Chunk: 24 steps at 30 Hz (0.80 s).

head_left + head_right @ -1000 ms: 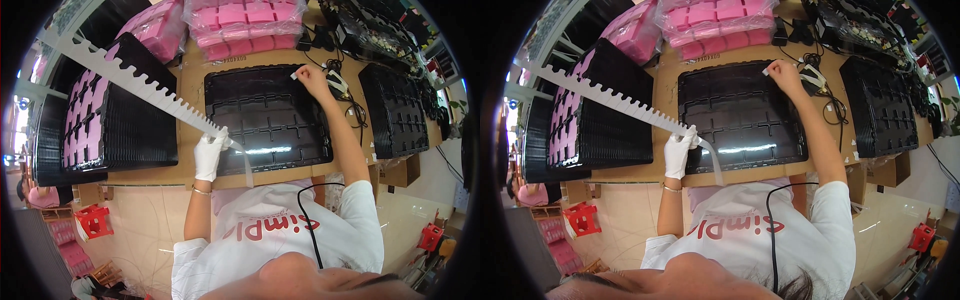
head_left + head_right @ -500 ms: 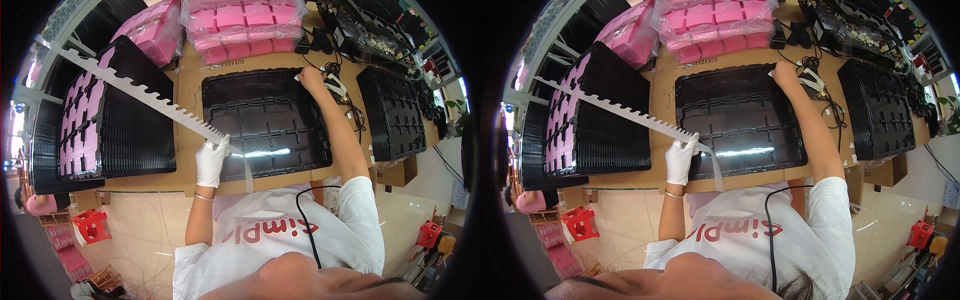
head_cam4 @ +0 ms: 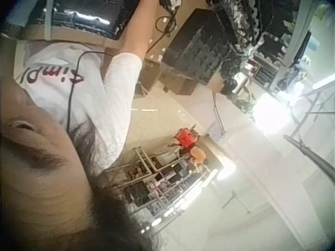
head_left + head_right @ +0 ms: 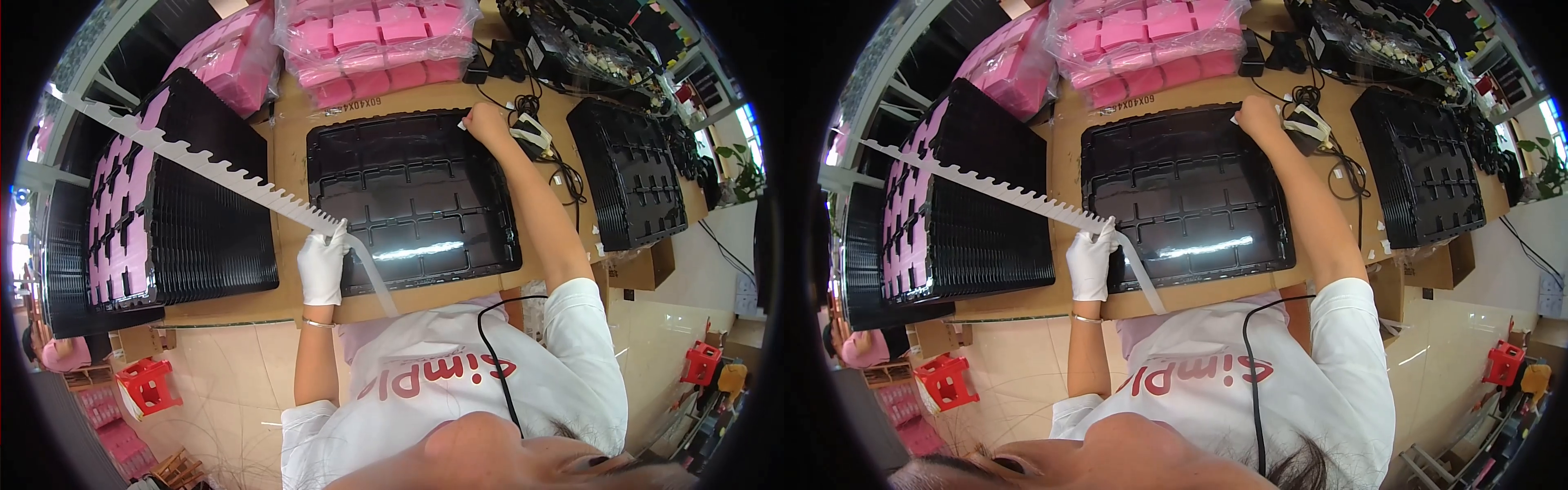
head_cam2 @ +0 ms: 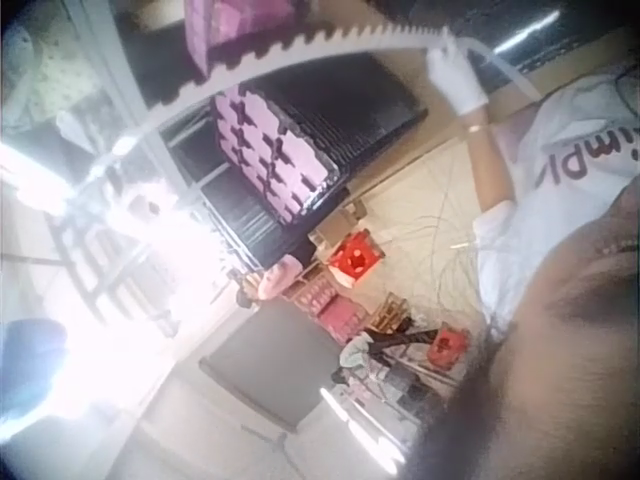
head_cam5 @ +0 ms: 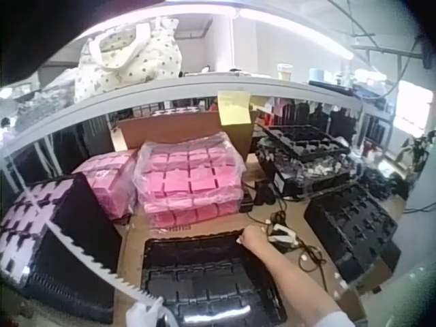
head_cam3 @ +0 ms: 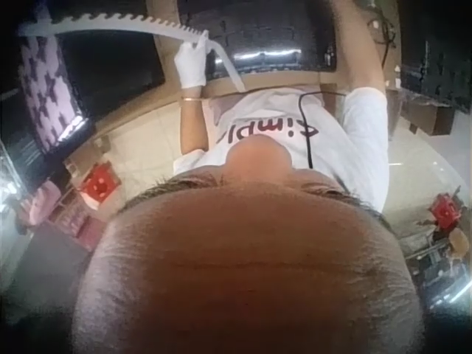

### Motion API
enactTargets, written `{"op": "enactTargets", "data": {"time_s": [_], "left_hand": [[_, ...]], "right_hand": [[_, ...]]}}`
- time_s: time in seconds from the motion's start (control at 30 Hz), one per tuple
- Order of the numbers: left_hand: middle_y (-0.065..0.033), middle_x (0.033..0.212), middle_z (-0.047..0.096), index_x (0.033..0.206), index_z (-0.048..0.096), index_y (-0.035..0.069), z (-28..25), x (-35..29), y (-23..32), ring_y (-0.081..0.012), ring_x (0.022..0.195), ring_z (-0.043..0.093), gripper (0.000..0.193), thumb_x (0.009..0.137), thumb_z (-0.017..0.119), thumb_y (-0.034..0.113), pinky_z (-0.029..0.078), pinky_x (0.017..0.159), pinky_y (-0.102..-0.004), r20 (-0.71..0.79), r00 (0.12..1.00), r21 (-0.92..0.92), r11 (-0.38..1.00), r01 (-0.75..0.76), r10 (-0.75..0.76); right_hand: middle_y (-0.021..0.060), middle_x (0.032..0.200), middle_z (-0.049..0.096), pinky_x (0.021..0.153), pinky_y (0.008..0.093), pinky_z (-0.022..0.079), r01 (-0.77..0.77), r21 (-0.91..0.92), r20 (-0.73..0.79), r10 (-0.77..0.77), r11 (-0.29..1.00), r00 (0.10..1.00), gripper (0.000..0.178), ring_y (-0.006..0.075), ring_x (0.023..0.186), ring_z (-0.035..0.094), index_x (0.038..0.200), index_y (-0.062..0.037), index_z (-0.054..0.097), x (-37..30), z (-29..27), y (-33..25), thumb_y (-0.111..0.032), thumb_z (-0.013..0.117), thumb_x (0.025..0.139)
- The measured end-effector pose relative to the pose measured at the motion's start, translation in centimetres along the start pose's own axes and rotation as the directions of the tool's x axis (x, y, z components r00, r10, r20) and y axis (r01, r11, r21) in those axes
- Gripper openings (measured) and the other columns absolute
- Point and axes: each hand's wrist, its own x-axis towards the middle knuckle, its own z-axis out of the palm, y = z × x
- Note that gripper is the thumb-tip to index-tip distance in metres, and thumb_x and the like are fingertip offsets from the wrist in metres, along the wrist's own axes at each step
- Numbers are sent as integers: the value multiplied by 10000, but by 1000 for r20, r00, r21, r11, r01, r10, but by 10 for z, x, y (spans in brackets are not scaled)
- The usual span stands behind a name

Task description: The person places foam dividers into black plastic trays by hand.

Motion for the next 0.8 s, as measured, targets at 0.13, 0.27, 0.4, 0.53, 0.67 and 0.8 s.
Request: {"op": "enactTargets", "data": {"time_s": [0.13,0.27,0.4,0.53,0.67,0.8], "left_hand": [[-80,668,663,827,657,-29,0,-3,7,-91,573,615,244,891,694,204,484,552,-255,-4,1000,-12,1000,-27,27],[-70,662,661,836,652,-41,-1,-3,9,-76,578,605,248,894,691,196,482,555,-249,8,1000,-63,998,2,-2],[-61,695,663,860,651,-44,-6,0,1,-69,581,591,242,888,700,192,475,559,-236,30,999,-82,996,29,-26],[-33,771,675,911,663,-19,-6,1,5,-54,608,577,222,862,731,187,449,556,-207,43,993,-243,963,114,-107],[-1,888,664,1006,650,21,-19,-8,19,-22,639,533,292,809,778,195,415,558,-172,99,980,-272,942,195,-174],[9,786,620,968,654,20,-5,-31,39,-10,584,456,174,850,732,122,316,510,-166,276,942,-504,806,310,-190]], "right_hand": [[215,872,685,796,447,528,6,33,70,-8,999,997,201,371,876,663,812,-45,737,1,-3,4,-241,711,776],[213,873,685,803,449,528,-15,35,58,13,999,998,186,368,875,663,819,-53,740,0,-3,2,-229,707,768],[155,787,690,710,385,522,-22,216,112,-2,976,994,163,278,757,673,776,-48,728,-8,-13,1,-209,722,750],[61,708,648,576,283,448,-32,601,-4,43,799,999,126,147,630,581,779,-36,706,-17,-7,16,-161,704,773],[77,787,630,528,246,401,-176,969,162,95,174,982,94,117,626,520,869,-10,653,-64,-35,-3,-88,630,820],[150,899,611,523,213,395,-335,873,312,-122,-355,942,75,109,656,515,920,0,550,-139,-56,-38,-4,525,849]]}}
